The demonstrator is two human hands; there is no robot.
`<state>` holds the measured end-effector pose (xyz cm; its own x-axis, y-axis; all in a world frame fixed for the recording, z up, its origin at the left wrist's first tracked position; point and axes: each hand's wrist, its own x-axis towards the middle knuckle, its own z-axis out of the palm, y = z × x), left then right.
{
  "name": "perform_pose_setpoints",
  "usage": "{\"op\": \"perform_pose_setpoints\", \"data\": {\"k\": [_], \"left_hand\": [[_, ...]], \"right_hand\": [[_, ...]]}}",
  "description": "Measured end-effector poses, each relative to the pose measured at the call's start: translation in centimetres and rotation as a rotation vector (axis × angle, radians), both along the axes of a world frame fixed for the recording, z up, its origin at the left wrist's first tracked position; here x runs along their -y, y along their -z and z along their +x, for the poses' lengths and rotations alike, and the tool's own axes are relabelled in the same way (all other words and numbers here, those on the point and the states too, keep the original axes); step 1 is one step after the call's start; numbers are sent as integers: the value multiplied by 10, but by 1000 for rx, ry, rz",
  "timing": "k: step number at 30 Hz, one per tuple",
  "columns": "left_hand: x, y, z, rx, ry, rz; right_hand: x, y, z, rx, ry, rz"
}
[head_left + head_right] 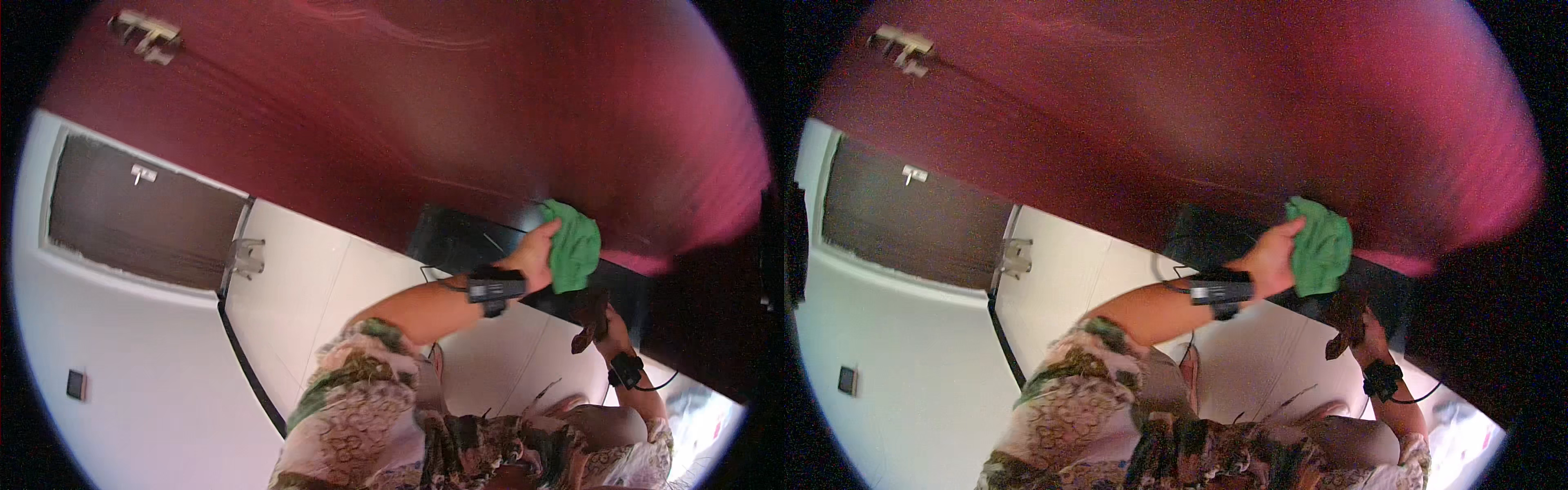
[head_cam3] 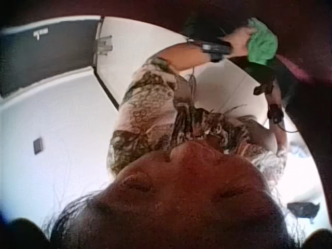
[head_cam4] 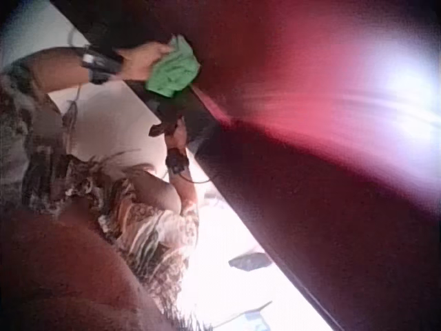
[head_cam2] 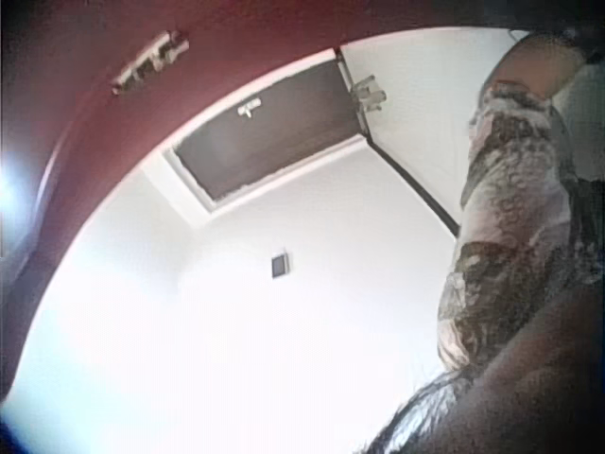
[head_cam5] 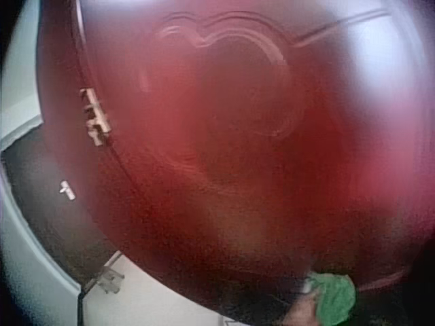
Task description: Clean the surface of a wooden door using two different colored cloths.
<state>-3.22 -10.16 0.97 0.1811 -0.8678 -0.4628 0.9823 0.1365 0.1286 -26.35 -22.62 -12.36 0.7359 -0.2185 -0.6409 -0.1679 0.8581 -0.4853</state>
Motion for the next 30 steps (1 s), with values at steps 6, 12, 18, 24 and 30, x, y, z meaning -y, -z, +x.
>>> {"op": "perform_pose_setpoints", "data": {"k": [6,12,18,24,30], "left_hand": [[-167,-85,22,237,-237,151],[-270,-65,29,330,-524,403],[-281,-18,38,259,-484,324],[-264,-23,37,212,-389,298],[-250,26,28,188,-362,175]], "right_hand": [[-14,-33,36,104,-242,81],[-60,-126,108,269,-412,-109],[-141,-234,182,268,-481,-246],[-235,-306,296,572,-118,-709],[-280,-350,400,891,197,-1473]]}}
